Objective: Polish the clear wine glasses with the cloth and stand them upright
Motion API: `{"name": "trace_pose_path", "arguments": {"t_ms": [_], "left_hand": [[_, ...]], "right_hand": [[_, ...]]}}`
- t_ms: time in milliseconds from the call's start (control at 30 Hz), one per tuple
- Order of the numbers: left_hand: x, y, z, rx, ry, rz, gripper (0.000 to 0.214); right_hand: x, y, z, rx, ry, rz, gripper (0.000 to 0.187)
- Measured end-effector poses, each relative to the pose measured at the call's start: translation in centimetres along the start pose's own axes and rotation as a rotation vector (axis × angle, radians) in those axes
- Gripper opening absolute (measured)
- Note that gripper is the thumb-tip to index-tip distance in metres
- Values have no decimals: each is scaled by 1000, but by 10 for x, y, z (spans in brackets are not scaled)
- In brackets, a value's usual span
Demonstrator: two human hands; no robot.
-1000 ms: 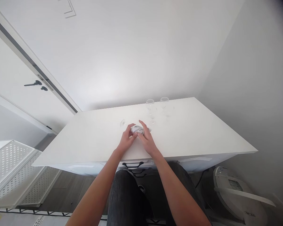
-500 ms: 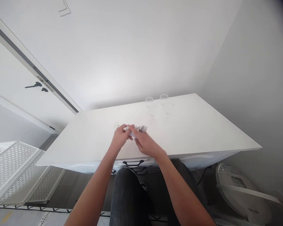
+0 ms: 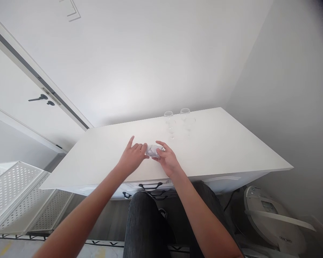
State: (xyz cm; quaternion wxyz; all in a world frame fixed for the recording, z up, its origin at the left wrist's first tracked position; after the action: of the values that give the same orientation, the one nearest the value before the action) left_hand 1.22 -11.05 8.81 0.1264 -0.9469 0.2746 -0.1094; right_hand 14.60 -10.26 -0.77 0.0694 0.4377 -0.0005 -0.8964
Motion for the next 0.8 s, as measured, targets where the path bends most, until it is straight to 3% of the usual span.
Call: {"name": "trace_pose_path", "arguments": {"t_ms": [67, 133, 200, 267, 333, 467, 567, 667, 800], "left_hand": [[-15, 1, 8, -229, -96, -110, 25], [-27, 7, 4, -418, -61, -208, 33], [-28, 15, -3, -605, 153, -246, 44], [-21, 23, -9, -754, 367, -259, 50], [-18, 25, -13, -712, 337, -277, 48], [-8, 21, -13, -372, -258, -231, 39], [5, 24, -2, -348, -368, -125, 32], [-6, 27, -9, -364, -177, -231, 26], [-20, 39, -14, -602, 632, -449, 43]], "right_hand": [[-11, 4, 5, -68, 195, -131, 55], [-27, 14, 18, -222, 516, -333, 52], [-34, 25, 31, -409, 775, -472, 50], [-36, 30, 35, -483, 830, -503, 48], [-34, 25, 32, -404, 722, -440, 48], [-8, 8, 18, -112, 341, -113, 46], [8, 7, 13, -1, 155, 73, 50], [-13, 12, 19, -84, 246, -63, 49], [-46, 34, 42, -500, 607, -347, 49]]}}
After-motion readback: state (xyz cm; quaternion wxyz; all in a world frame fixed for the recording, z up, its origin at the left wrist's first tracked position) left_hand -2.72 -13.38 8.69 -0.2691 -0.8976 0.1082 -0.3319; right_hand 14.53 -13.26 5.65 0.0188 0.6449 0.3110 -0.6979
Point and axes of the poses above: each hand's wrist, its own y-axis away from the middle knuckle, its own z-axis out of the palm, x = y × z, the point moved 7 cm from there along -y, towards the middle knuckle
